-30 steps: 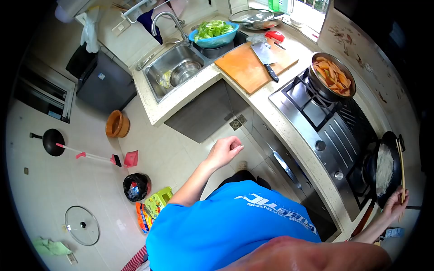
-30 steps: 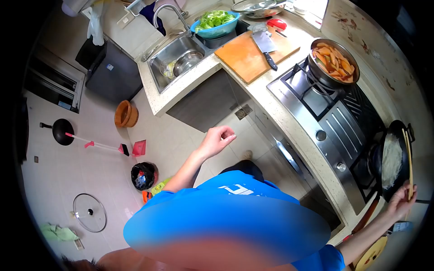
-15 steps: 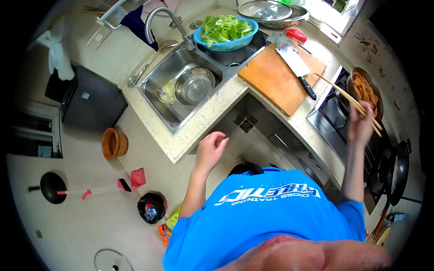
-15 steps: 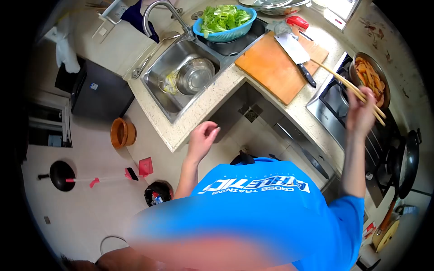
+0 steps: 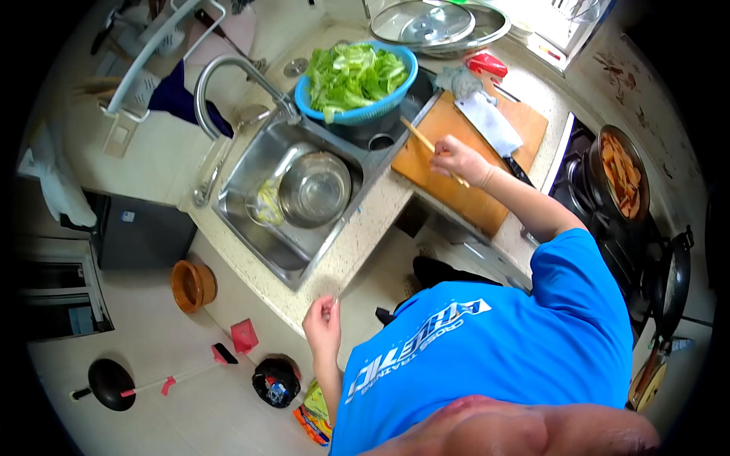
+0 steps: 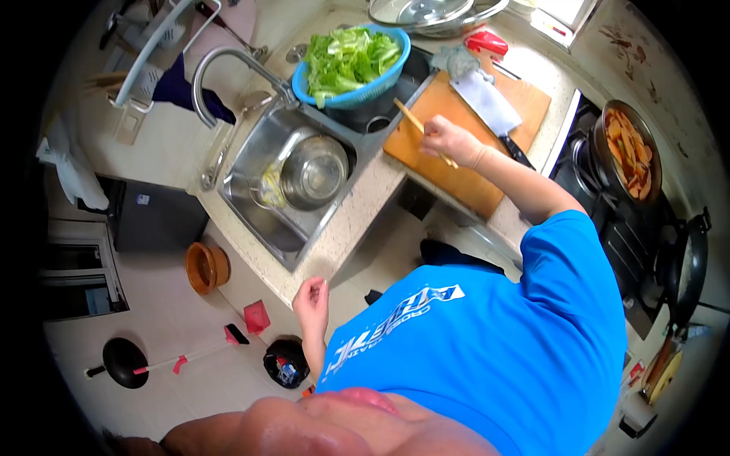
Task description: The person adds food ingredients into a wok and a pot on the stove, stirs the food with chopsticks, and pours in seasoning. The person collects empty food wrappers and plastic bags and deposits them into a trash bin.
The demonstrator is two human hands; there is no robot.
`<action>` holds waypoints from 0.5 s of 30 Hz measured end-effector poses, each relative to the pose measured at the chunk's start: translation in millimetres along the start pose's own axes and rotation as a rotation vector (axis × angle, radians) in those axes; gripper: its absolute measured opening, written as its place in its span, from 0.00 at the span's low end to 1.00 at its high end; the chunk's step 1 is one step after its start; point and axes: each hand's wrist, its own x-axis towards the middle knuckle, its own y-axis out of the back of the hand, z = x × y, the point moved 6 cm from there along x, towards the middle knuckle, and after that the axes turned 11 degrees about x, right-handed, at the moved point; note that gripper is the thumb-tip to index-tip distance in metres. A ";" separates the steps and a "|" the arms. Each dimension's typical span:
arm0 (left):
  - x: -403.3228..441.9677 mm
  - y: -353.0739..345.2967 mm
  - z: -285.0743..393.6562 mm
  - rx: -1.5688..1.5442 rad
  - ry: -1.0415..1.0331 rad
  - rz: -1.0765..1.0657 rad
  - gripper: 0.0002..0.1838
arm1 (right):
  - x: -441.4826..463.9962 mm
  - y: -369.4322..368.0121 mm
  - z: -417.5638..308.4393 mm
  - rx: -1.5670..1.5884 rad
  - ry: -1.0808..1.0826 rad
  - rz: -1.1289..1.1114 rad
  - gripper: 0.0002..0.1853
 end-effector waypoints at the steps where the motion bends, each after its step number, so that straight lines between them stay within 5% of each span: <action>1: -1.4 5.4 1.0 0.029 0.021 0.040 0.07 | -4.2 -8.3 -14.9 -0.465 0.468 -0.101 0.08; 2: -3.3 6.4 2.2 0.047 0.009 0.036 0.07 | -4.7 -7.7 3.0 -0.423 0.343 -0.177 0.08; 9: 18.8 -6.9 4.7 -0.043 0.168 0.000 0.09 | 0.9 8.3 -0.5 -0.513 0.373 -0.317 0.12; 11: 29.0 -9.1 14.0 -0.018 0.182 -0.005 0.09 | 19.4 46.9 11.6 -0.612 0.284 -0.106 0.12; 13: 37.6 -12.3 20.7 -0.003 0.178 -0.019 0.09 | 40.1 114.0 23.8 -0.547 0.274 0.346 0.12; 15: 43.7 -16.1 23.6 0.019 0.188 -0.046 0.08 | 51.2 191.6 90.5 -0.477 -0.201 0.576 0.08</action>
